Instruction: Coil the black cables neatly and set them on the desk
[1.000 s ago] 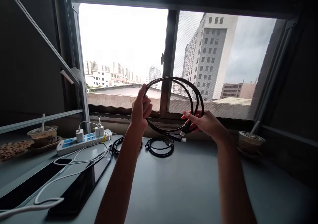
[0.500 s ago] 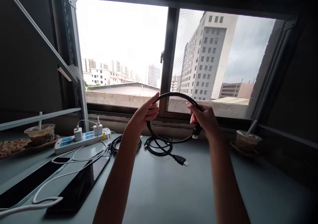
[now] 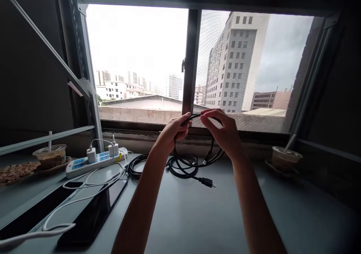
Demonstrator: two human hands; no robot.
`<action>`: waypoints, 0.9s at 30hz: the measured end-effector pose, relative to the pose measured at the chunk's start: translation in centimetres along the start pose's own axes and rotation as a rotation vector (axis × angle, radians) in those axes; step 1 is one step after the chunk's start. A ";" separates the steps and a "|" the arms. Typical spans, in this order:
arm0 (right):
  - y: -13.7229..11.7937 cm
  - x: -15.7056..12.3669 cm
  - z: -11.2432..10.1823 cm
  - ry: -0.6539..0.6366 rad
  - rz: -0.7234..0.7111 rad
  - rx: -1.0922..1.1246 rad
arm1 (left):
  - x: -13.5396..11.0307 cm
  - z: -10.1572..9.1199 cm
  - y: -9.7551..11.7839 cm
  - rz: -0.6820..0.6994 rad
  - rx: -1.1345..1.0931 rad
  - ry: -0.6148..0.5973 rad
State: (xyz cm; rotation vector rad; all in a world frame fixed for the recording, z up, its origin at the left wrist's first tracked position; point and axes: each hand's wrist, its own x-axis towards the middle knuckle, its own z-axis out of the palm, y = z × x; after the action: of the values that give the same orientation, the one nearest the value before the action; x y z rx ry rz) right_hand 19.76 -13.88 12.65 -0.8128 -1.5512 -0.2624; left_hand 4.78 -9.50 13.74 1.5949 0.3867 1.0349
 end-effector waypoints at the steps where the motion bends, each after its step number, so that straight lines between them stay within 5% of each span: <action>1: -0.1 0.0 0.0 -0.006 -0.010 -0.005 | 0.2 0.1 -0.2 -0.026 -0.030 -0.020; 8: 0.5 -0.1 -1.0 0.029 -0.018 -0.069 | 0.6 -0.1 -0.5 -0.048 -0.043 -0.023; 12: 1.8 -0.1 -3.1 0.201 0.074 -0.115 | 0.4 -1.4 -0.3 -0.013 -0.096 0.107; 18: 6.1 -0.4 -6.0 0.463 0.184 -0.012 | -0.8 -3.1 0.6 0.076 -0.043 0.023; 22: 6.6 -0.2 -5.9 0.560 0.193 0.129 | -0.8 -2.9 0.8 0.092 -0.048 0.032; 27: 4.4 0.4 -4.3 0.465 0.115 0.182 | -0.9 -1.7 1.0 0.024 -0.101 -0.142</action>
State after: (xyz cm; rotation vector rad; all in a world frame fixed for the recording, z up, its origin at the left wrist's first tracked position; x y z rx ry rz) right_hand 25.89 -13.22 12.48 -0.6391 -1.0709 -0.2047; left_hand 2.74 -9.39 14.20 1.5744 0.2160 0.9384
